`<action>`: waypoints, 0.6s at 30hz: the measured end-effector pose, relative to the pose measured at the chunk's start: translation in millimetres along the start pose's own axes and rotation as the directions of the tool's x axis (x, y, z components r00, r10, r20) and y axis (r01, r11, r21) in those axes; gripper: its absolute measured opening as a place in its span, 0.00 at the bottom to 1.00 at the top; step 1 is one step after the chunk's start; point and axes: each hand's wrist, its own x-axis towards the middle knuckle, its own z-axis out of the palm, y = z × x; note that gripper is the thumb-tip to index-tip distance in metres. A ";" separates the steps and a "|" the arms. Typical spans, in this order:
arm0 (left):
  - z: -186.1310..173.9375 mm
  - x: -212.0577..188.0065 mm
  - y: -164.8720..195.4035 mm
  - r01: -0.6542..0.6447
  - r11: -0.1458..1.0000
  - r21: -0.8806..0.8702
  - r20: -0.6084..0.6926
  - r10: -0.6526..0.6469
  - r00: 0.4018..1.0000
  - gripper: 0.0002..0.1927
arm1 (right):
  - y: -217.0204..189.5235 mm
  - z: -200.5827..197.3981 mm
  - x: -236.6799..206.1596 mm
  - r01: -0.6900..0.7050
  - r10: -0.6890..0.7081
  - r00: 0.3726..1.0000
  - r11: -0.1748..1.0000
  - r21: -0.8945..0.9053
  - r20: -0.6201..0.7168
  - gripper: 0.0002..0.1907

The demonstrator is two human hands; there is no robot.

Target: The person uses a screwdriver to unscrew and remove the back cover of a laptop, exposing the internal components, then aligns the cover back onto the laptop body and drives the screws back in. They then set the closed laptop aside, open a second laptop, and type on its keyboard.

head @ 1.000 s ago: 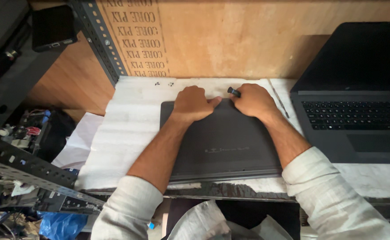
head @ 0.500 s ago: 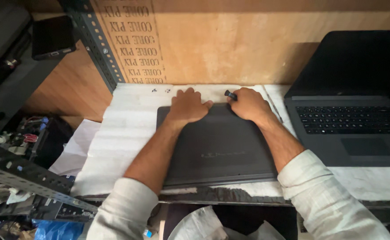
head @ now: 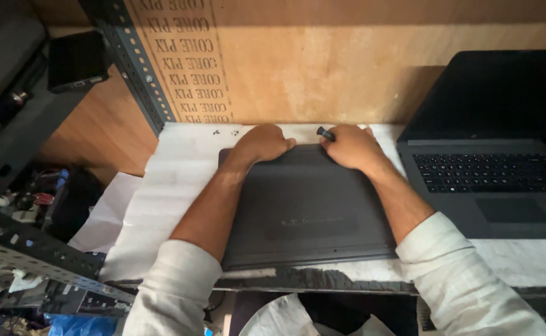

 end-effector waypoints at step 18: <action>-101.2 -84.4 99.6 -0.139 0.986 0.090 -0.596 0.165 0.786 0.20 | -37.7 -92.7 -69.4 0.298 -0.275 0.817 0.954 -0.037 -0.507 0.11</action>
